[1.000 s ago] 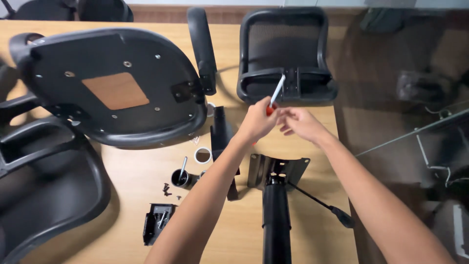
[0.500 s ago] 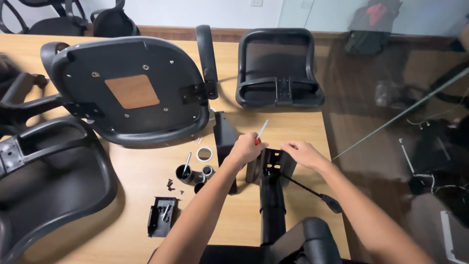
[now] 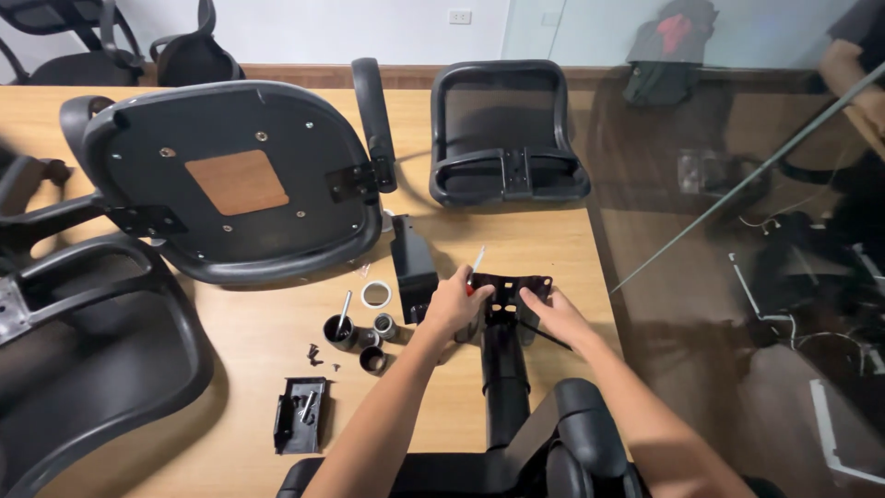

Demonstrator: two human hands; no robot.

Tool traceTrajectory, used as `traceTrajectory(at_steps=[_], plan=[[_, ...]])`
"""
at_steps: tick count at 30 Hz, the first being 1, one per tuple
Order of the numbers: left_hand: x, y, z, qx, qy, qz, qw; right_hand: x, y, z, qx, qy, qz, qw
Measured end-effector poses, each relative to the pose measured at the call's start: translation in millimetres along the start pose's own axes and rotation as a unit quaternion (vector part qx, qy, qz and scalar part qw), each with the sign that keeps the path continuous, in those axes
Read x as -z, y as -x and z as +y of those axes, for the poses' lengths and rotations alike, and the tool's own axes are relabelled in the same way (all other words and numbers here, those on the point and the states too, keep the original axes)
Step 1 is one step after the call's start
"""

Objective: The person assembles an office chair on a conference table, using a screwdriver to drive screws that attach the seat mechanism and mounting brackets to the chair base and seat. They align the metal bracket, hold it in place, and tighten screws by hand and with the screwdriver.

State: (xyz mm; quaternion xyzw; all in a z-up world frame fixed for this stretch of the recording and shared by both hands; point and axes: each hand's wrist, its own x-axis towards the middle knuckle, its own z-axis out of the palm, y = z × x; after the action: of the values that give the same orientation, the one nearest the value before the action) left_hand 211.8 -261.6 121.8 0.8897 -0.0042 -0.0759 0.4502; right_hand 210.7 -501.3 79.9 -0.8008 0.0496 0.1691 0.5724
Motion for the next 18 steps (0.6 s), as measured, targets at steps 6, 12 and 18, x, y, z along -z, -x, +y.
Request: traceTrajectory(at_steps=[6, 12, 18], plan=[[7, 9, 13, -0.006, 0.010, 0.030, 0.999, -4, -8, 15, 0.029, 0.106, 0.077, 0.991], [9, 7, 9, -0.026, -0.001, 0.042, 0.999, -4, -11, 19, 0.076, 0.147, 0.081, 0.983], [7, -2, 3, -0.045, 0.034, 0.059, 0.997, -2, -11, -1, 0.042, 0.217, 0.104, 0.970]])
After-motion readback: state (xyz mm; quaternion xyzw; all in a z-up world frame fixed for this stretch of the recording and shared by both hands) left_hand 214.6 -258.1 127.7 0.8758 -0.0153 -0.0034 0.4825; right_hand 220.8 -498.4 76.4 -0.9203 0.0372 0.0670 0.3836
